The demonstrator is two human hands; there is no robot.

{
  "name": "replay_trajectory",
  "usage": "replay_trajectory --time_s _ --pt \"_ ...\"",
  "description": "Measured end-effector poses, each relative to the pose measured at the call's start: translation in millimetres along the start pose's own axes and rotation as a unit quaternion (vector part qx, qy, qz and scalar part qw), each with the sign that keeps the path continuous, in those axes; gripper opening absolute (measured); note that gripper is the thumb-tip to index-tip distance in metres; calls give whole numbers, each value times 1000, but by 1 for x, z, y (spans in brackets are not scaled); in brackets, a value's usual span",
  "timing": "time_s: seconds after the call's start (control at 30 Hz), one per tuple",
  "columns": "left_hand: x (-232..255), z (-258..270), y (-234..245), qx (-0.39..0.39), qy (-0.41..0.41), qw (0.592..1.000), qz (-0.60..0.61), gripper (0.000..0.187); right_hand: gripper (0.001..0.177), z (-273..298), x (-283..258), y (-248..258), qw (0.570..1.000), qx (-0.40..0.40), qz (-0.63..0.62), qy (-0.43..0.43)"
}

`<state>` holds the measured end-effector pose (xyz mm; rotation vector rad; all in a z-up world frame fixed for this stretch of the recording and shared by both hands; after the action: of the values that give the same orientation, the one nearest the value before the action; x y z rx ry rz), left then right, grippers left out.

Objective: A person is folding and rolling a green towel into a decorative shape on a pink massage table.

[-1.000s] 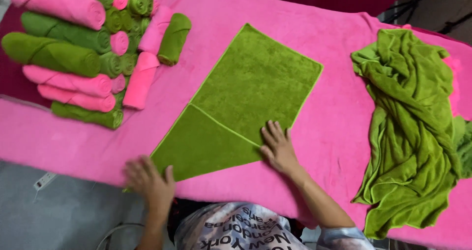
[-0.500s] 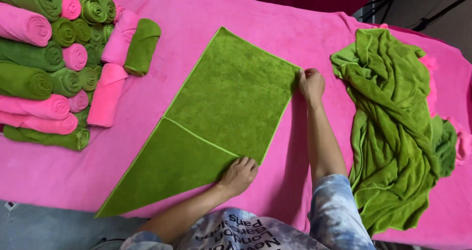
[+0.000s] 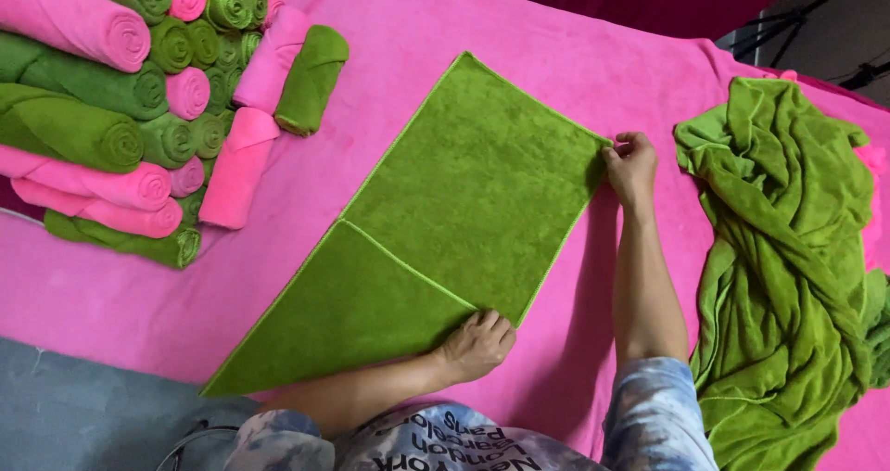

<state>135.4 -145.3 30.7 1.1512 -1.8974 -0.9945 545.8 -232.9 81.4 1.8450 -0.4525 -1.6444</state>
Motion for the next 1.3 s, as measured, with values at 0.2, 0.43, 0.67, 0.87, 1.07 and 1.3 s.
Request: replay_trajectory --time_s 0.2,0.43,0.67,0.87,1.07,1.3 --pt "-8 -8 5 -65 37 994 73 24 26 18 -16 1 989 -36 -19 -142" --pt "-11 1 1 -37 34 994 96 22 18 -2 22 0 994 -105 -42 10" --pt "-19 -2 12 8 89 983 162 20 61 14 -19 7 966 -222 32 128" --pt "-21 -1 14 -2 98 977 189 16 52 16 -31 2 920 -197 259 218" --pt "-22 -4 21 22 101 975 197 19 26 -2 -4 6 894 -68 322 304" --pt "-13 0 13 13 104 979 177 36 45 5 -17 10 994 -55 -90 -13"
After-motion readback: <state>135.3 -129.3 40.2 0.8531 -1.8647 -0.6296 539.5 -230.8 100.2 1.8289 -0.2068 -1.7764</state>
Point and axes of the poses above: each hand's wrist, its own z-axis away from the middle knuckle, its own y-axis out of the back of the hand, x = y × z, the point moved 4 cm from there along -z, towards the middle knuckle, and after that the axes turned 5 degrees about y, right-handed, at the moved point
